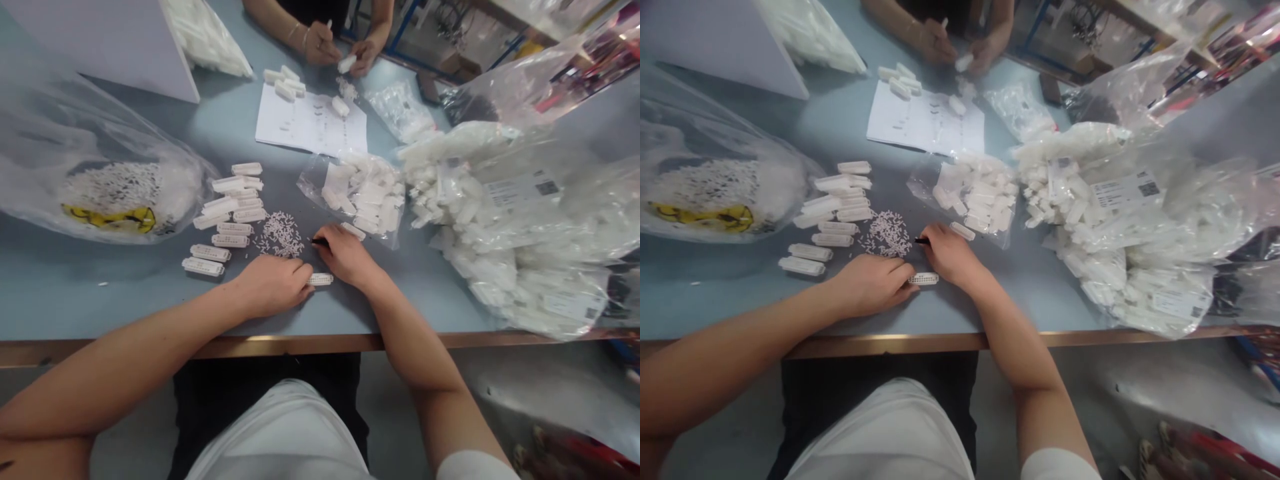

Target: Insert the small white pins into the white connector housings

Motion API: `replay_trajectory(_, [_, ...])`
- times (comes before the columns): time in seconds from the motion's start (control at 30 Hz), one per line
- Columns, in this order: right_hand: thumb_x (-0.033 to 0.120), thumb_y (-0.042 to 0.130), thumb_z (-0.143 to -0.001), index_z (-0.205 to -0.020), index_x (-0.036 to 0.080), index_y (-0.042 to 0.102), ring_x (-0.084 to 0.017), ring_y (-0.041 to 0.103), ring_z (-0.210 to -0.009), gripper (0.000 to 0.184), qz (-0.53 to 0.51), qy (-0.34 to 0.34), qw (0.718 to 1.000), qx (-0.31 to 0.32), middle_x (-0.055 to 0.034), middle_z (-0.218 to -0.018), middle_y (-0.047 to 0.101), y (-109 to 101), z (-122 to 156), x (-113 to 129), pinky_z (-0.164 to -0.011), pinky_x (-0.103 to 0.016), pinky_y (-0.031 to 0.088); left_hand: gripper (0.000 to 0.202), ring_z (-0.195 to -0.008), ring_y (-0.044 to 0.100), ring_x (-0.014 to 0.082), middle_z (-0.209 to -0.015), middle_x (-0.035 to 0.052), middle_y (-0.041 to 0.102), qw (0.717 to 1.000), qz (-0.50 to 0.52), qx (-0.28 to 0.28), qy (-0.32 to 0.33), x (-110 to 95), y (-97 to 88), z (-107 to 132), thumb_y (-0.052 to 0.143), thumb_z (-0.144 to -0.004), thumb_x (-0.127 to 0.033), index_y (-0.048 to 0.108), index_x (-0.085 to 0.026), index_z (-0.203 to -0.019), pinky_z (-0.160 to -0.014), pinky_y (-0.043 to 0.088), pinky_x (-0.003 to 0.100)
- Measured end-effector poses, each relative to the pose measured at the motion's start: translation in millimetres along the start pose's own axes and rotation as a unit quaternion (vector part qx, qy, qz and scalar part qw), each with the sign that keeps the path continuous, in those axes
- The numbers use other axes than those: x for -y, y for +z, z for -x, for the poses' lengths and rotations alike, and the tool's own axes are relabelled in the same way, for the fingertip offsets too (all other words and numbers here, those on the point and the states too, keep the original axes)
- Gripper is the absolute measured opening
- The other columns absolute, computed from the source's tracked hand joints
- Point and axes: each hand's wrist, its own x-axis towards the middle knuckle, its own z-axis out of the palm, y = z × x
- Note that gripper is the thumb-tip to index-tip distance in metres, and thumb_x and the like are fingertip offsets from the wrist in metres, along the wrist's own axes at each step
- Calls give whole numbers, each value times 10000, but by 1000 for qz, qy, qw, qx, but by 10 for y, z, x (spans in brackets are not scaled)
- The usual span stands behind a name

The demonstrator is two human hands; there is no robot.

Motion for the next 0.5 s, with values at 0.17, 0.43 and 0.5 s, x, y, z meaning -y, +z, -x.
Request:
replay_trajectory(0.17, [160, 513, -898, -987, 193, 606, -201, 588, -909, 133, -49, -7, 998, -24, -77, -968, 662, -37, 14, -33, -807, -309, 443, 249, -644, 626, 203, -705, 48, 628, 1000, 6, 0, -5, 11, -16, 1, 480, -918, -349, 599, -151, -824, -497, 380, 272])
replay_trajectory(0.43, [239, 453, -948, -965, 186, 612, -210, 594, -888, 169, -51, 13, 998, -24, -88, -937, 660, -73, 42, -49, -786, -322, 450, 254, -619, 618, 196, -687, 42, 630, 1000, -10, 0, -13, 15, -48, -22, 483, -914, -359, 602, -158, -813, -470, 333, 272])
replay_trajectory(0.5, [245, 460, -941, -949, 186, 607, -209, 598, -876, 159, -66, 16, 997, -29, -83, -920, 666, -112, 54, -44, -782, -320, 451, 256, -609, 612, 191, -689, 44, 634, 1000, -9, -6, -19, 20, -51, -20, 484, -913, -361, 603, -158, -813, -470, 332, 269])
